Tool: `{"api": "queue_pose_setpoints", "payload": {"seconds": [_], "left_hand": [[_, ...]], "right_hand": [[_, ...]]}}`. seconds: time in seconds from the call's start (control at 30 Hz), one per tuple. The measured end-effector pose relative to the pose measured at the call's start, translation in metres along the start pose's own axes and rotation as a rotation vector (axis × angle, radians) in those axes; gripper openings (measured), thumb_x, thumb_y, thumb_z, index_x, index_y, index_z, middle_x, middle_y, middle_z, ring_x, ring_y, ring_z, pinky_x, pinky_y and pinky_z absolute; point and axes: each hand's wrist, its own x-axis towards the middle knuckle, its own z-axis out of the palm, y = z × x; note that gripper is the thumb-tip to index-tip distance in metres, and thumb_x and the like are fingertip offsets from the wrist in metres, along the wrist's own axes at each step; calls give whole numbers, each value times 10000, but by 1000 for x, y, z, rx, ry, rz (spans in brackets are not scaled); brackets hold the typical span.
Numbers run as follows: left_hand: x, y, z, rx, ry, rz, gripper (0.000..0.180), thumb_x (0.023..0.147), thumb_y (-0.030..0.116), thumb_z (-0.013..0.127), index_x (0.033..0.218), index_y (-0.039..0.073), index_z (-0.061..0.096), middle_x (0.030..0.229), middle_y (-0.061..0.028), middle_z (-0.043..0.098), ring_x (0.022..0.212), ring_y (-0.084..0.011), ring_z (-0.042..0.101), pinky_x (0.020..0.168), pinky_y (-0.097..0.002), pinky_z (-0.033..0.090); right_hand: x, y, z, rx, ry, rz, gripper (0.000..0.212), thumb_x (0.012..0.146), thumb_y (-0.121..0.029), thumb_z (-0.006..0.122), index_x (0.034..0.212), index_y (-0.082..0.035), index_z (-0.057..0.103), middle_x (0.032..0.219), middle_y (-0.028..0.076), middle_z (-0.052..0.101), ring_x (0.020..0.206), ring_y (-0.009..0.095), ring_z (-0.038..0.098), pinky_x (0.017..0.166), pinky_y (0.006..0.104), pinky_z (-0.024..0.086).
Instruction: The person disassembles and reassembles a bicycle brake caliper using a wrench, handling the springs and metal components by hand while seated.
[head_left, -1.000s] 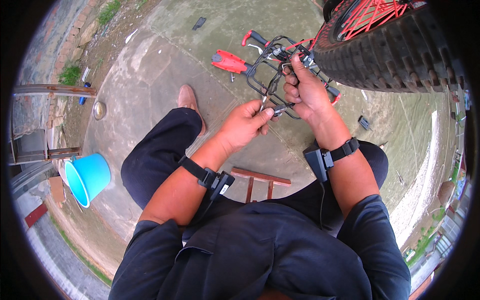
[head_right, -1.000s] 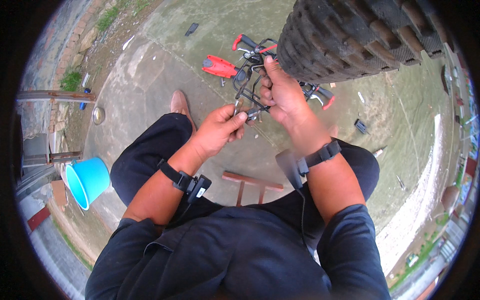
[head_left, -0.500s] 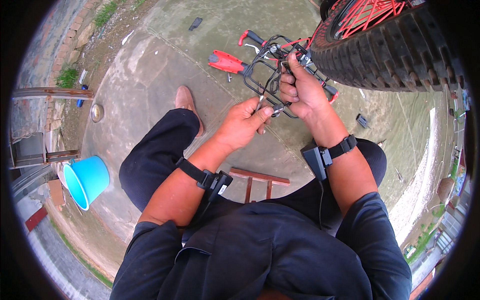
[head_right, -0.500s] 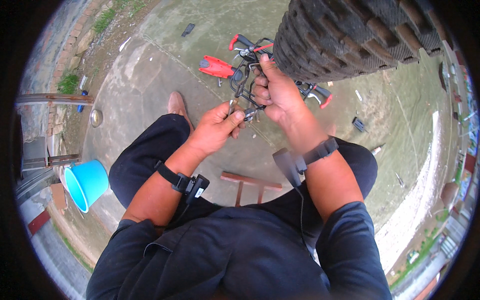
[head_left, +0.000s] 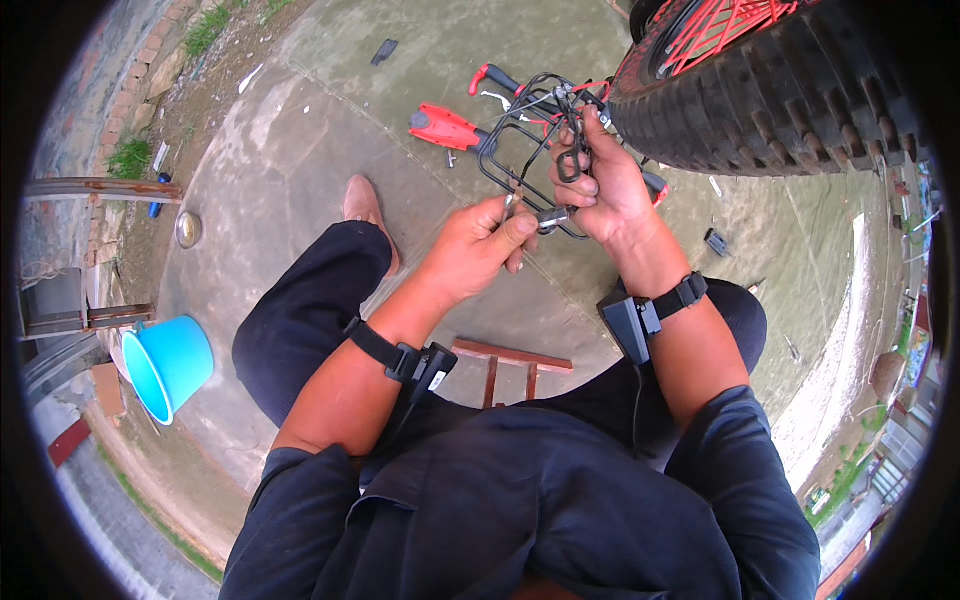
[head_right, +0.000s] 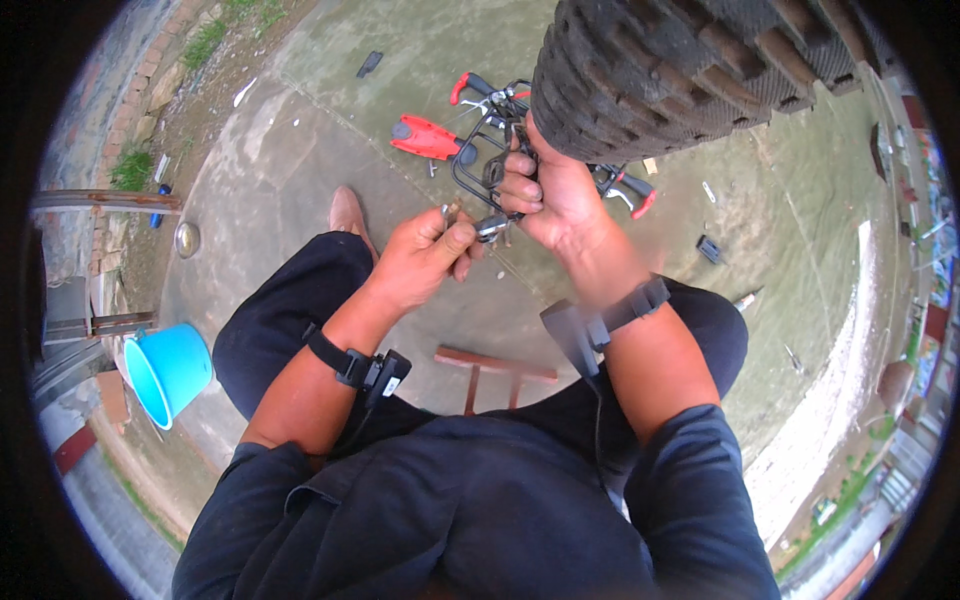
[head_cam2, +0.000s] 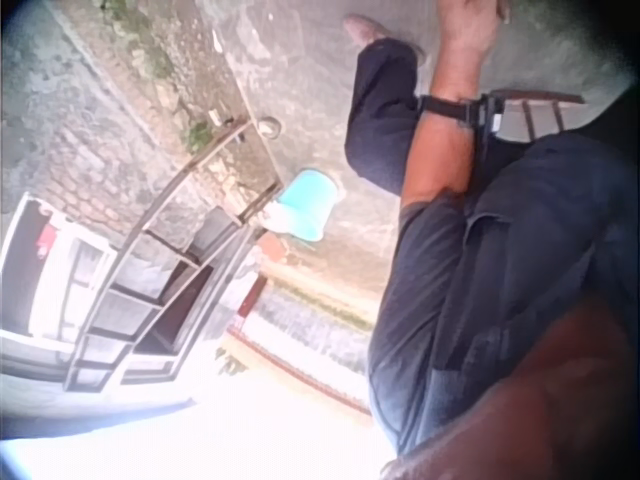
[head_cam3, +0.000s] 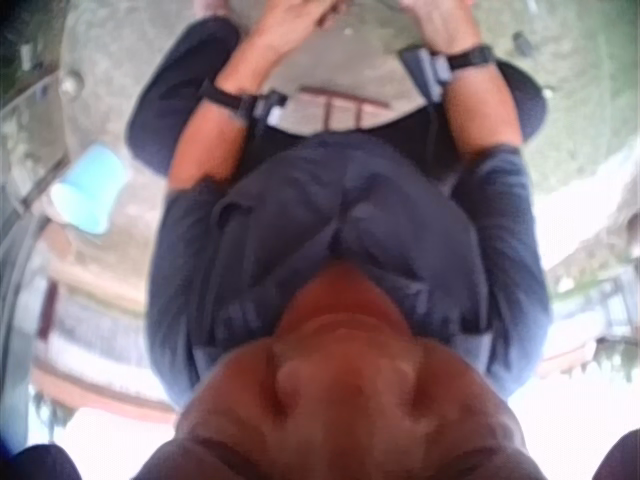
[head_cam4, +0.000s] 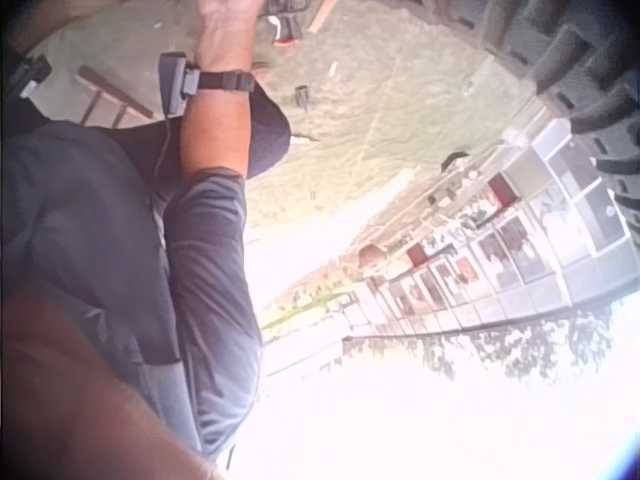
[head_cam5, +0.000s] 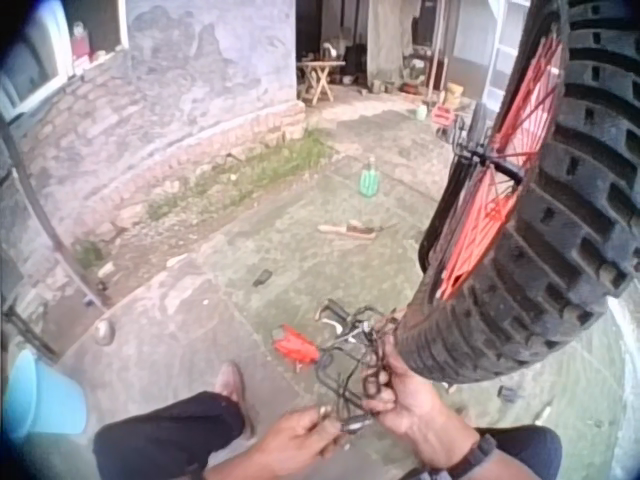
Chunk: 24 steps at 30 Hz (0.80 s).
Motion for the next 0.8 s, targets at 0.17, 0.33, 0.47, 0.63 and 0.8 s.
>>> {"api": "queue_pose_setpoints", "payload": {"seconds": [0.17,0.33,0.47,0.63,0.8], "left_hand": [[-13,2,-5,-77,10,-277,364,1031,357,425,1047,35,595,805,-26,602,653,-87,539,601,-222,442],[-14,-4,1,253,-73,-72,281,1011,250,474,1093,6,586,821,-15,579,682,-90,530,636,-254,461],[-15,8,8,314,-68,-28,247,998,197,500,1113,-5,582,799,-8,558,678,-88,521,639,-264,466],[-17,12,8,289,-97,-72,290,1004,207,501,1199,8,581,743,6,518,654,-81,502,607,-246,450],[-14,12,1,248,-142,-84,312,1011,233,498,1228,25,582,718,19,479,638,-73,469,589,-234,428]], "right_hand": [[0,-8,-5,49,-72,3,355,1002,-422,478,903,-82,494,655,-50,376,458,39,311,361,191,234],[1,-9,-5,11,-78,-24,352,997,-423,486,906,-83,496,652,-50,371,466,43,324,370,191,251],[1,-6,-6,1,-11,-30,313,983,-396,508,892,-97,509,658,-41,415,470,51,329,388,196,244],[-2,-3,0,-30,39,-56,237,972,-331,526,878,-118,486,673,-38,411,497,61,337,423,202,258],[-4,0,7,-56,118,-96,336,989,-432,504,877,-116,526,654,-40,449,457,55,322,387,201,209]]}}
